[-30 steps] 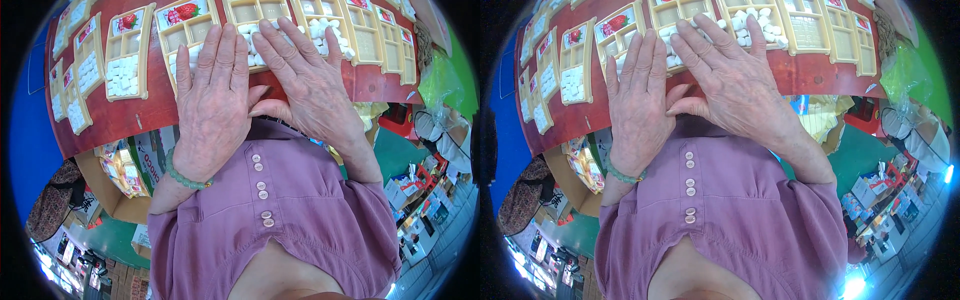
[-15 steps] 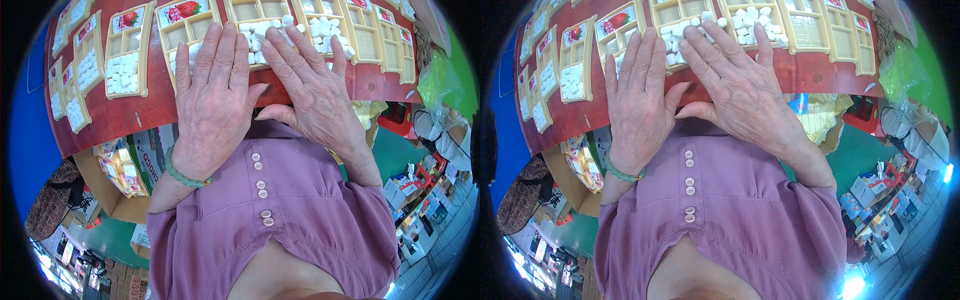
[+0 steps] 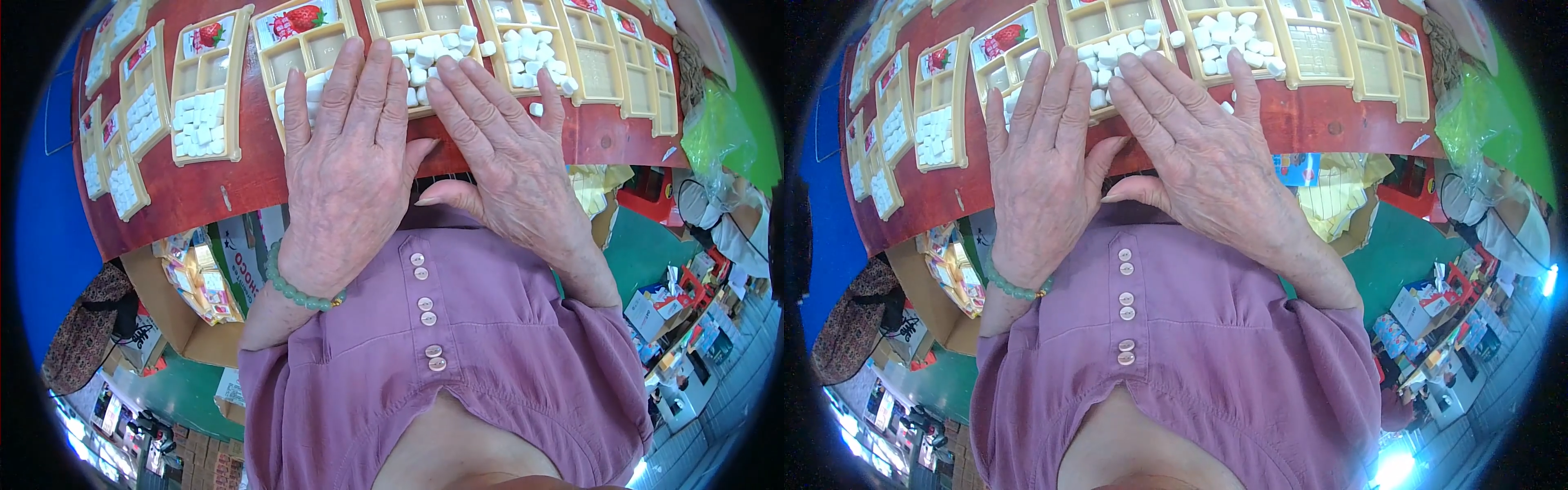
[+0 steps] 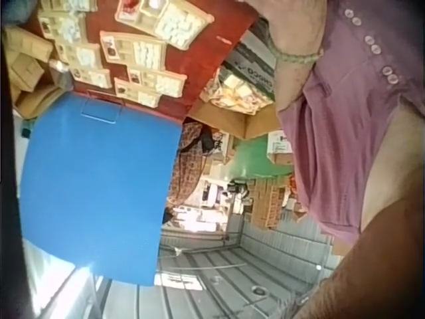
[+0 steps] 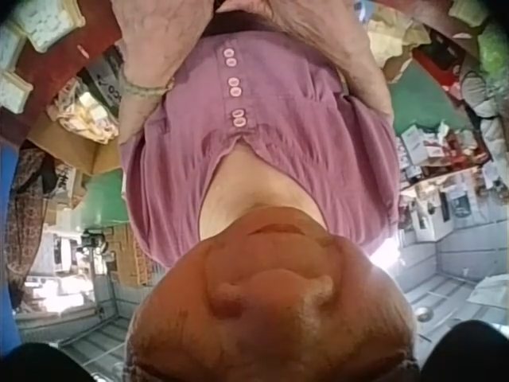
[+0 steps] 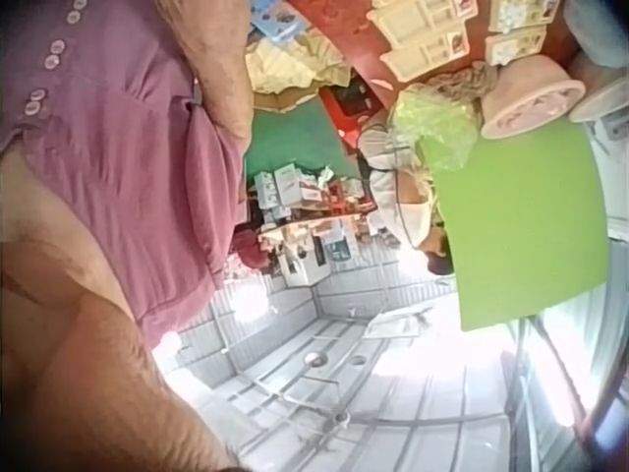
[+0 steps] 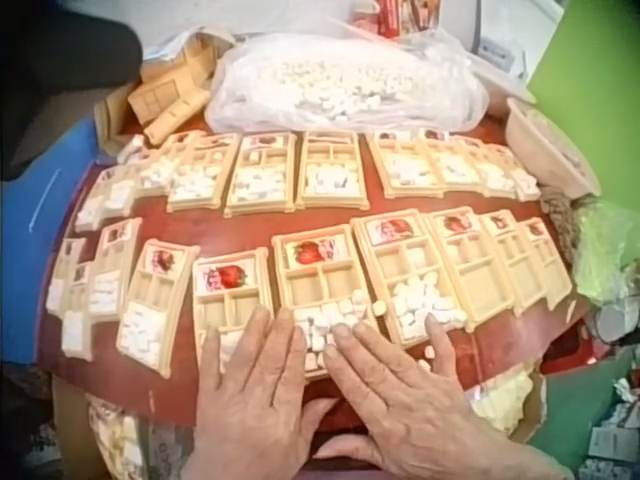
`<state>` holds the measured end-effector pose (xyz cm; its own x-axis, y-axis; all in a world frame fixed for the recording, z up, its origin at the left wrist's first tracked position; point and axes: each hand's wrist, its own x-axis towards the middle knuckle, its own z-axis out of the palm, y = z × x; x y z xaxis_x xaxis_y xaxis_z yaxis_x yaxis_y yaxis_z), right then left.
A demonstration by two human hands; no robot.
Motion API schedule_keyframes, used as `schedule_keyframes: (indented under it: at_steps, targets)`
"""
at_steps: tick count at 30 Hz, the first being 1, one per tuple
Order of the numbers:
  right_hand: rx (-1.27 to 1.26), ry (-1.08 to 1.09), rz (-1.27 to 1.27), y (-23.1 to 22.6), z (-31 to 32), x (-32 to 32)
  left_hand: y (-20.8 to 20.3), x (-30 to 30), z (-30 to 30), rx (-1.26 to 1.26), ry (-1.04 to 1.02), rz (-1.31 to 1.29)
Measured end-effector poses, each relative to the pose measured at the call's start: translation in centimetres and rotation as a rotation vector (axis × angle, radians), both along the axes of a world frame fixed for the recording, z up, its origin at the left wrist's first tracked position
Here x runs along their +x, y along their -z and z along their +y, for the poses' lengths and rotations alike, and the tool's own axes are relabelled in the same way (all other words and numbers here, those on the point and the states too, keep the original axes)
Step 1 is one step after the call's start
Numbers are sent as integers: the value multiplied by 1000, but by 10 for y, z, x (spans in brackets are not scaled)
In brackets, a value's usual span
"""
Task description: Placing small white blocks into wooden compartment trays for packaging.
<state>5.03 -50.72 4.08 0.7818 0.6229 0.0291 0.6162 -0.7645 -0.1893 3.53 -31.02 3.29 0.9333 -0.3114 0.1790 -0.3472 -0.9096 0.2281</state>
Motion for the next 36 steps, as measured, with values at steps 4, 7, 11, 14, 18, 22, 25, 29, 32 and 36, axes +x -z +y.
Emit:
schedule_keyframes:
  at_steps: [4,7,11,14,18,22,25,29,32,36]
  targets:
    - [81,2,-25,3,4,0,0,0,0,11,4,-12]
    - [101,6,-21,6,6,0,0,0,0,9,10,-11]
    - [2,4,12,-5,1,-4,-1,1,1,-42,10,-8]
    - [50,28,-33,-7,-1,-7,-1,2,-1,-140,16,-10]
    - [52,42,-29,1,-3,-8,1,9,-4,-172,84,22]
    - [111,42,-51,5,0,-8,5,9,-6,-111,82,13]
    - [119,34,-46,4,0,-7,5,10,-6,-54,72,-13]
    - [61,0,14,-14,-7,0,7,10,-6,-71,77,-19]
    - [189,-3,-15,-24,-10,20,7,10,-6,-71,78,-19]
    - [260,53,-306,-8,-10,68,3,9,-7,-67,80,32]
